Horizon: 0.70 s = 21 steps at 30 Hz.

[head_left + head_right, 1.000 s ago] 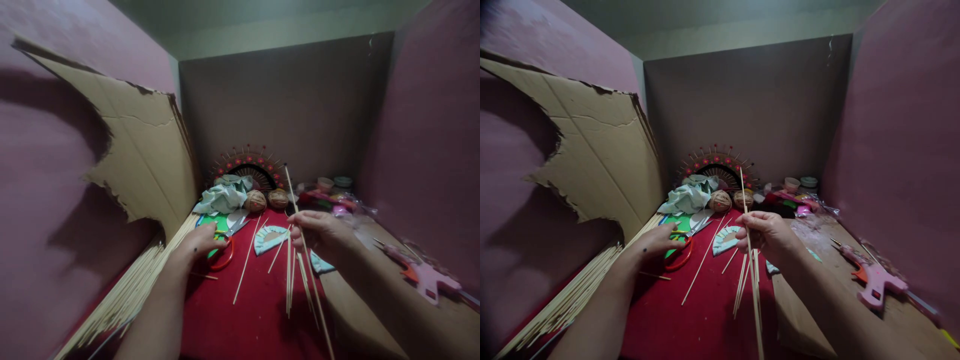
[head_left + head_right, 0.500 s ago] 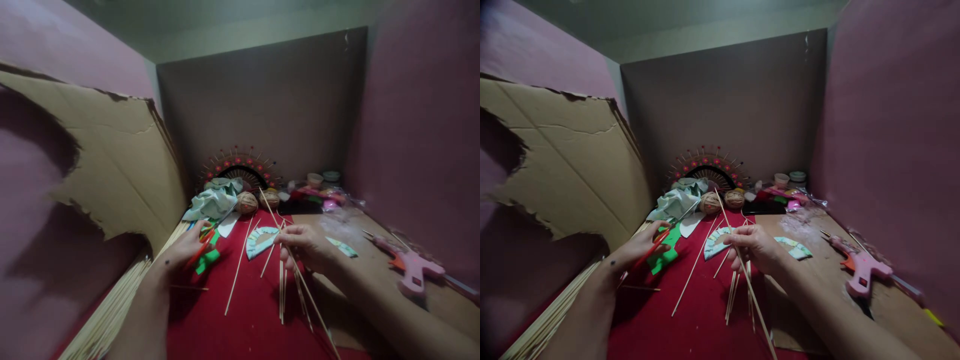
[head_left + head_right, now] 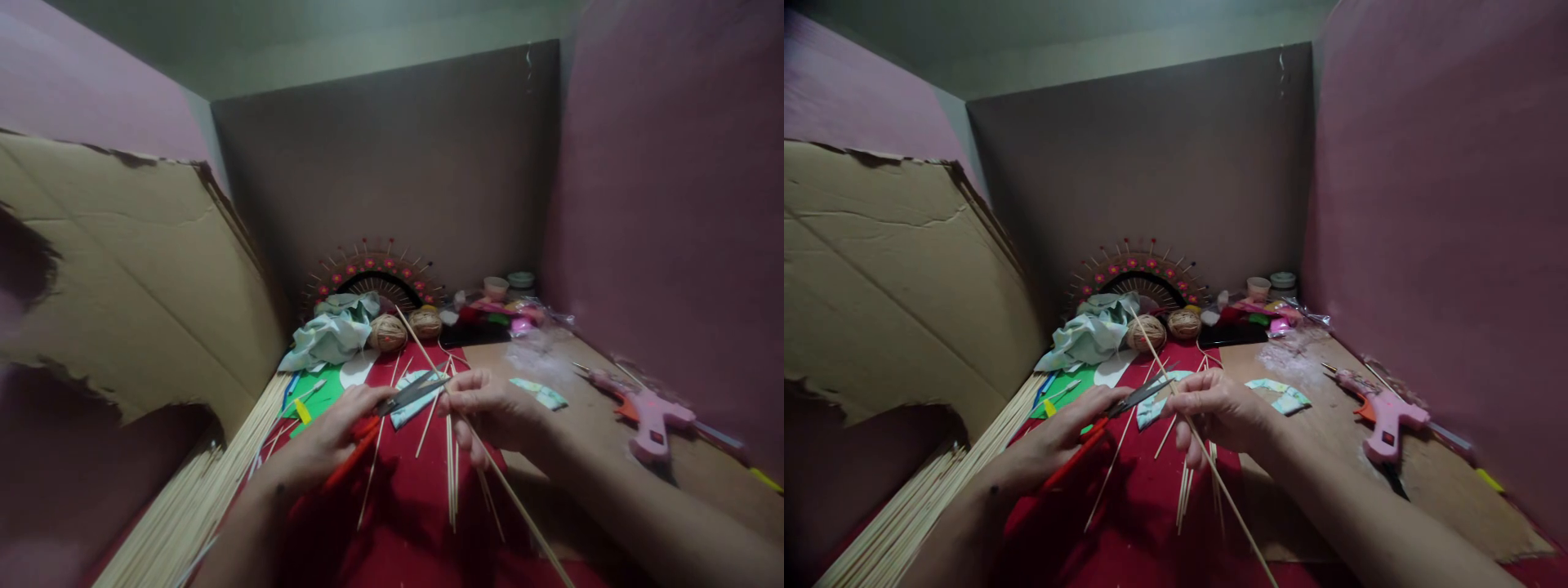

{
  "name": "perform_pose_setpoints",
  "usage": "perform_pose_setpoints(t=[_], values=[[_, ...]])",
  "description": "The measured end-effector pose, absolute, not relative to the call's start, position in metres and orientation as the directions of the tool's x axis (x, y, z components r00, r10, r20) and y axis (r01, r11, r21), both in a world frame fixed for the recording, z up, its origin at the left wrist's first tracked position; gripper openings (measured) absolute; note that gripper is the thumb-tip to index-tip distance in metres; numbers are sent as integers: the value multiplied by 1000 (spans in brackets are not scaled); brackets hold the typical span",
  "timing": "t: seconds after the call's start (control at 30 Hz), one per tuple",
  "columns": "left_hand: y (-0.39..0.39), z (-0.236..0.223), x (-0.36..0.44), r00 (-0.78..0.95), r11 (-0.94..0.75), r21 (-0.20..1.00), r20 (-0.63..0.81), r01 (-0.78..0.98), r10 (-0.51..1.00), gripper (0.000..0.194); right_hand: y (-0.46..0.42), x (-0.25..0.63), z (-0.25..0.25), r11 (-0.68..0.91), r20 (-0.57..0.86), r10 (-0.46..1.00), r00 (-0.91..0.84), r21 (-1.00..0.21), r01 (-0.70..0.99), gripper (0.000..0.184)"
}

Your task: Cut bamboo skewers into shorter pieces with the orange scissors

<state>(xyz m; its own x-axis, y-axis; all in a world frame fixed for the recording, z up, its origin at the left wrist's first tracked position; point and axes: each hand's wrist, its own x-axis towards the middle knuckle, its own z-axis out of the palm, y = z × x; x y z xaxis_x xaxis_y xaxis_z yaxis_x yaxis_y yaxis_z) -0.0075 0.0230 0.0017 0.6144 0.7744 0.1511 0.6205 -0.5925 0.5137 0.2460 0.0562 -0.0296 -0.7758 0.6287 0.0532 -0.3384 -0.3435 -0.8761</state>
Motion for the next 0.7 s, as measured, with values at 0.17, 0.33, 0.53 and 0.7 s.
perform_pose_setpoints(t=[0.17,0.33,0.53,0.7], values=[[20,1,3,653,-625,521,159,581,740,43,52,243,-29,-385,48,565,-824,-867,-315,23],[18,0,6,670,-636,529,161,562,725,48,49,243,-28,-400,45,514,-856,-871,-286,22],[16,-3,6,685,-648,515,152,561,713,52,48,242,-30,-397,59,449,-892,-881,-258,26],[13,-1,11,684,-638,532,143,557,716,51,47,240,-32,-431,42,425,-904,-869,-243,25]])
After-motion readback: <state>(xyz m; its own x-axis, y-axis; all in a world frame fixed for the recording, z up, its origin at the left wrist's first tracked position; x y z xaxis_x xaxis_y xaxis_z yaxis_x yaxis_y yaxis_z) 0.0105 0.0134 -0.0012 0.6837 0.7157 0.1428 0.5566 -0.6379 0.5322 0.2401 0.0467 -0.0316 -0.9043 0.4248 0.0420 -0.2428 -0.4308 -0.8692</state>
